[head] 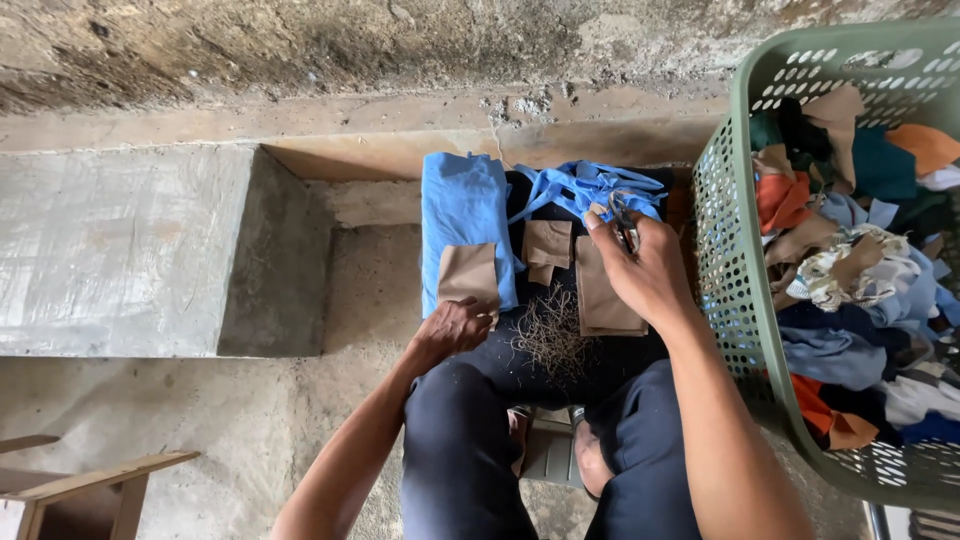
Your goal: The person uses scissors to trim the edges of a piece of beige fabric held in their hands. They rotate the fabric to cut along different sides and then place the trimmed piece onto a pile of other fabric pieces on their lap.
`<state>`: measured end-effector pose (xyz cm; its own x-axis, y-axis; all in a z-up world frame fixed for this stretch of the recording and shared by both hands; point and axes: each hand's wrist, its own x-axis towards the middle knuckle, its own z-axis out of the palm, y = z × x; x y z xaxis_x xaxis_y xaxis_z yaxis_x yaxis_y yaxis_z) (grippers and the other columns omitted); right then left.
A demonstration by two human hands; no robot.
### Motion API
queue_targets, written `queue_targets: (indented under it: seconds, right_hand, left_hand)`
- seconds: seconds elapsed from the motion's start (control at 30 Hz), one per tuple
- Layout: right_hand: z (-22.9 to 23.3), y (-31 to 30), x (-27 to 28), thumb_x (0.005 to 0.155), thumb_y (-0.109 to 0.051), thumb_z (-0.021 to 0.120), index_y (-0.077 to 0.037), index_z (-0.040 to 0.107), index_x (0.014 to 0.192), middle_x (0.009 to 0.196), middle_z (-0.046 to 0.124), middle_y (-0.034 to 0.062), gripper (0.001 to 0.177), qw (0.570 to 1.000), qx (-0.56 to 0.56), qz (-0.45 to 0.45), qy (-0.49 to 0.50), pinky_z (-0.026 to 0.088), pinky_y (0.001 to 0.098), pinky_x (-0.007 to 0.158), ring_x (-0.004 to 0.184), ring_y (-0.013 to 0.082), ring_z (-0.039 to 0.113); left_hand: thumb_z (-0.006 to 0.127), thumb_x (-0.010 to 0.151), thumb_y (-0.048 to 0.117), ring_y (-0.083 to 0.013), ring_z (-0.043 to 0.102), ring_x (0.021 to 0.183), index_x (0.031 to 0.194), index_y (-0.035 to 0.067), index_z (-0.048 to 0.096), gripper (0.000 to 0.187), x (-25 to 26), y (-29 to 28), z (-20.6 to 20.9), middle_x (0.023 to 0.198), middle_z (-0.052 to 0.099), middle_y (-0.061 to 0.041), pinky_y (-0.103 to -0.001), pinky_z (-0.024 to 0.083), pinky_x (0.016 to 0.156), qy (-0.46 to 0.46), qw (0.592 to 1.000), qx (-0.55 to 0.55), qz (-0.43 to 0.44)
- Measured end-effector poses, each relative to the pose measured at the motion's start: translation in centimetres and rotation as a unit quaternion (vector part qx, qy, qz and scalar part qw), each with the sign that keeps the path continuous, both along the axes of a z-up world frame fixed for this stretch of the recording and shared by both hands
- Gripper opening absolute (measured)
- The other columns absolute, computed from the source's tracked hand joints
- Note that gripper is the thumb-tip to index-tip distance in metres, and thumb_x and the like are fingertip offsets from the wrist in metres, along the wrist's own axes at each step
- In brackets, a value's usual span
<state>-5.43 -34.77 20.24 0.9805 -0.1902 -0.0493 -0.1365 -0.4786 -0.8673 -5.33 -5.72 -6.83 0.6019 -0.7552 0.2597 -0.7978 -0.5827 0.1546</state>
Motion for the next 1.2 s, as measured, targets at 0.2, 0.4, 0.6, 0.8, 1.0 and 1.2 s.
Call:
queue_targets:
  seconds: [0.2,0.4,0.6,0.8,1.0,1.2]
  right_hand:
    - [-1.5,0.4,0.7,0.097,-0.043,0.074,-0.008,0.059,0.068,0.059,0.052,0.0063,0.048,1.000,-0.004,0.008,0.011,0.044,0.0336,0.062,0.064,0.0201,0.054]
    - [-4.9,1.2,0.0,0.099,-0.038,0.067,-0.004,0.068,0.080,0.069,0.065,0.0156,0.039,0.998,-0.026,0.053,0.029,0.051,0.0410,0.064,0.069,0.0319,0.066]
    - [-6.3,5.7,-1.7,0.097,-0.022,0.059,0.004,0.070,0.081,0.071,0.070,0.0223,0.032,0.987,-0.004,0.139,0.080,0.054,0.0465,0.066,0.073,0.0394,0.071]
    - [-8.5,7.5,0.0,0.096,-0.012,0.066,0.000,0.074,0.112,0.089,0.074,0.0194,0.022,0.974,0.036,0.219,0.041,0.057,0.0360,0.062,0.060,0.0234,0.067]
    - [-7.6,6.9,0.4,0.094,-0.019,0.075,-0.003,0.075,0.117,0.107,0.076,0.0214,0.028,0.974,0.098,0.203,0.033,0.053,0.0323,0.071,0.076,0.0208,0.067]
    - [-8.8,6.0,0.5,0.091,-0.014,0.078,-0.001,0.072,0.119,0.110,0.077,0.0203,0.031,0.970,0.160,0.182,0.026,0.062,0.0353,0.084,0.098,0.0252,0.076]
  left_hand:
    - [0.062,0.089,0.020,-0.0238,0.064,0.070,0.077,0.016,0.068,0.014,-0.5,-0.2,1.3,0.079,0.066,-0.002,-0.035,0.053,0.050,0.011,1.000,0.014,0.026]
    - [0.066,0.093,0.020,-0.0340,0.074,0.088,0.098,0.012,0.072,0.011,-0.1,-0.3,2.4,0.090,0.075,-0.014,-0.045,0.062,0.071,0.254,0.945,-0.143,0.148]
    - [0.069,0.093,0.020,-0.0266,0.077,0.096,0.106,0.014,0.073,0.015,1.0,0.6,5.1,0.097,0.078,-0.008,-0.038,0.061,0.080,0.334,0.877,-0.259,0.230]
    - [0.076,0.094,0.020,-0.0201,0.076,0.084,0.104,0.002,0.077,0.020,0.3,-0.7,12.9,0.088,0.078,-0.014,-0.033,0.062,0.073,0.391,0.796,-0.387,0.253]
    - [0.078,0.095,0.026,-0.0218,0.076,0.084,0.105,-0.002,0.078,0.030,-0.4,-2.3,16.0,0.088,0.079,-0.019,-0.035,0.064,0.073,0.461,0.716,-0.469,0.235]
    - [0.078,0.095,0.020,-0.0265,0.076,0.089,0.109,-0.006,0.076,0.029,-1.4,-4.6,17.7,0.091,0.078,-0.022,-0.041,0.066,0.075,0.483,0.662,-0.538,0.199]
